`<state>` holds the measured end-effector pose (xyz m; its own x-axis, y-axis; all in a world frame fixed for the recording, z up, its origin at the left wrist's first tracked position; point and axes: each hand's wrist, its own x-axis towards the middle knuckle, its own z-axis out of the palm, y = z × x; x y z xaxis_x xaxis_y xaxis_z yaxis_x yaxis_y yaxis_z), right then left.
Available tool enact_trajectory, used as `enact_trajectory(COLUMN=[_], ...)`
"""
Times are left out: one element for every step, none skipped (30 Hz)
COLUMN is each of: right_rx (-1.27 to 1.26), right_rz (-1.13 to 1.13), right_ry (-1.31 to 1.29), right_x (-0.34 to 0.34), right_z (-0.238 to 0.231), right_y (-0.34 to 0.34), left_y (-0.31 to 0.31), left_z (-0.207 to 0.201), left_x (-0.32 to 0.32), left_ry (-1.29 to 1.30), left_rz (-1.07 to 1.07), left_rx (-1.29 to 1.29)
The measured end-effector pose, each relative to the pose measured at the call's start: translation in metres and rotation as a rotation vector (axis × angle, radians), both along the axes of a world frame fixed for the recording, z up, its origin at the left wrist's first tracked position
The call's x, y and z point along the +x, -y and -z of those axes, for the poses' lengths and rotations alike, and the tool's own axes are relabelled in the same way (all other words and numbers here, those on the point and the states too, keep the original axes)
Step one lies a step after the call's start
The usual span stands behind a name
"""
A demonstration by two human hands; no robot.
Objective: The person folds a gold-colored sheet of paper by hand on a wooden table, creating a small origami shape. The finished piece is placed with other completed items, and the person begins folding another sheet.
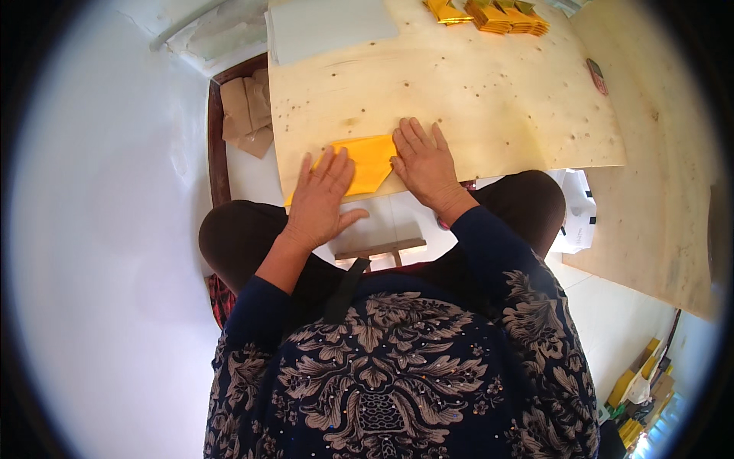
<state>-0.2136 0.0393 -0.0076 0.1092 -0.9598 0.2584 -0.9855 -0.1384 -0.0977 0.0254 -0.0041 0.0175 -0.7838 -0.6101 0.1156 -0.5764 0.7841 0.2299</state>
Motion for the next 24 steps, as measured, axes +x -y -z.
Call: enact_trajectory(right_rx=[-0.004, -0.009, 0.011, 0.031, 0.024, 0.039, 0.029, 0.036, 0.020, 0.018, 0.030, -0.007, -0.028, -0.052, -0.063, -0.078, -0.105, -0.049, -0.006, 0.043, 0.045, 0.055, 0.066, 0.083], right_rz=[0.015, 0.027, 0.029, 0.032, 0.026, 0.029, 0.022, 0.025, 0.010, 0.006, 0.006, -0.013, -0.028, -0.041, -0.054, -0.065, -0.076, -0.078, -0.077, -0.069, -0.040, -0.009, 0.022, 0.058], right_ry=[-0.001, -0.005, 0.002, 0.008, 0.014, -0.003, -0.015, -0.026, -0.017, -0.006, 0.003, 0.021, 0.037, 0.050, 0.174, 0.296, 0.422, 0.497, 0.575, 0.661, 0.643, 0.635, 0.628, 0.587], right_x=[0.001, 0.002, 0.002, 0.002, 0.001, 0.000, 0.000, -0.001, -0.002, -0.002, -0.003, -0.004, -0.006, -0.007, -0.008, -0.009, -0.009, -0.009, -0.007, -0.005, -0.003, 0.000, 0.002, 0.004], right_z=[0.000, 0.000, 0.001, 0.001, 0.000, 0.000, 0.000, -0.001, -0.002, -0.003, -0.004, -0.006, -0.009, -0.011, -0.013, -0.015, -0.017, -0.018, -0.017, -0.017, -0.017, -0.016, -0.016, -0.015], right_y=[-0.003, -0.006, -0.009, -0.013, -0.016, -0.017, -0.018, -0.018, -0.018, -0.017, -0.015, -0.014, -0.013, -0.011, -0.010, -0.009, -0.007, -0.004, 0.000, 0.003, 0.005, 0.007, 0.009, 0.010], left_y=[-0.002, -0.001, 0.000, 0.002, 0.006, 0.010, 0.014, 0.018, 0.021, 0.025, 0.030, 0.035, 0.039, 0.045, 0.052, 0.058, 0.064, 0.069, 0.072, 0.076, 0.078, 0.080, 0.082, 0.083], left_z=[0.000, 0.002, 0.003, 0.004, 0.004, 0.002, 0.000, -0.003, -0.007, -0.012, -0.016, -0.021, -0.024, -0.027, -0.030, -0.031, -0.031, -0.031, -0.030, -0.028, -0.027, -0.025, -0.024, -0.022], left_x=[0.004, 0.005, 0.006, 0.006, 0.006, 0.007, 0.008, 0.007, 0.007, 0.006, 0.005, 0.002, -0.001, -0.004, -0.008, -0.011, -0.015, -0.018, -0.021, -0.023, -0.025, -0.026, -0.028, -0.029], left_ry=[-0.061, -0.069, -0.080, -0.076, -0.122, -0.151, -0.192, -0.186, -0.192, -0.199, -0.160, -0.124, -0.091, -0.071, -0.055, -0.077, -0.067, -0.094, -0.121, -0.134, -0.145, -0.156, -0.154, -0.152], left_rz=[0.088, 0.088, 0.087, 0.088, 0.092, 0.099, 0.099, 0.102, 0.097, 0.091, 0.052, 0.012, -0.028, -0.041, -0.053, -0.057, -0.095, -0.125, -0.151, -0.161, -0.172, -0.185, -0.188, -0.191], left_rx=[0.005, 0.033, 0.059, 0.104, 0.082, 0.083, 0.086, 0.120, 0.156, 0.194, 0.240, 0.291, 0.354, 0.329, 0.315, 0.284, 0.348, 0.397, 0.446, 0.469, 0.491, 0.512, 0.508, 0.503])
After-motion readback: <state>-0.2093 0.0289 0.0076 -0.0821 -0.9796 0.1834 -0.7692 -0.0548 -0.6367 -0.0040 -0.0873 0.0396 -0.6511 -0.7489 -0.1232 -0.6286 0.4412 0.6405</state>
